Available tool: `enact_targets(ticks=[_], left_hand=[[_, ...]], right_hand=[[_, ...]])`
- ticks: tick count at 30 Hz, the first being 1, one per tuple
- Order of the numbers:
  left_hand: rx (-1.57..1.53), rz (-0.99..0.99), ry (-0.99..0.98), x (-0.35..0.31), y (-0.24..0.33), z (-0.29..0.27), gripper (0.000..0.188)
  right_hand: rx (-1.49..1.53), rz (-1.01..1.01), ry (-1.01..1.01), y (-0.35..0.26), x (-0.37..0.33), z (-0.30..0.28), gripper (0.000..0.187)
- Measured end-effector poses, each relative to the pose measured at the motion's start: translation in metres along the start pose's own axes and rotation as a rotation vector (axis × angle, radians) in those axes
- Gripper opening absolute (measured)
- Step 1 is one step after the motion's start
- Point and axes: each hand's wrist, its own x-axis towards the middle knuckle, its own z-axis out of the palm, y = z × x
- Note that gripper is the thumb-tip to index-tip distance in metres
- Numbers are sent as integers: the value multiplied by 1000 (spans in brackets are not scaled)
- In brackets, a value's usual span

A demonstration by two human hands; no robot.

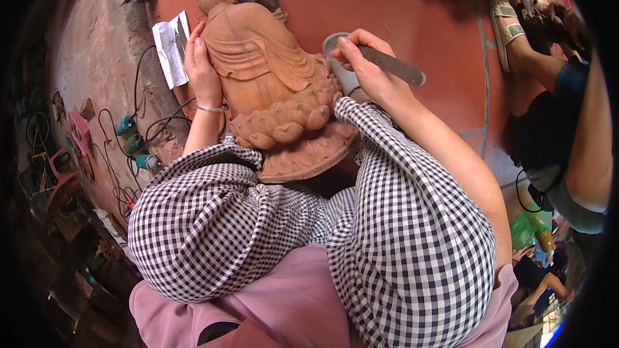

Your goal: The person carves a clay sculpture of a seated figure using a metal tool and sandpaper. They refine the folds of the garment and smooth the surface while seated on the floor in a workshop.

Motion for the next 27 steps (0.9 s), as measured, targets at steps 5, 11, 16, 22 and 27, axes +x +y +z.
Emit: enact_targets(ticks=[5, 11, 16, 22, 27], left_hand=[[-199, -287, -60, -32, -17, -18, 64], [-179, -725, -240, -57, 17, -40, 80], [-350, -909, -234, -90, 29, -45, 84], [-387, -933, -334, -88, 23, -45, 91], [-388, -878, -308, -84, 18, -33, 96]], right_hand=[[-44, 35, -94, 37, 13, -6, 30], [-45, 194, -240, 63, 26, -14, 26], [-67, 218, -264, 59, 22, 4, 33], [-47, 176, -249, 67, 26, 5, 36], [-57, 112, -205, 34, 10, 7, 35]])
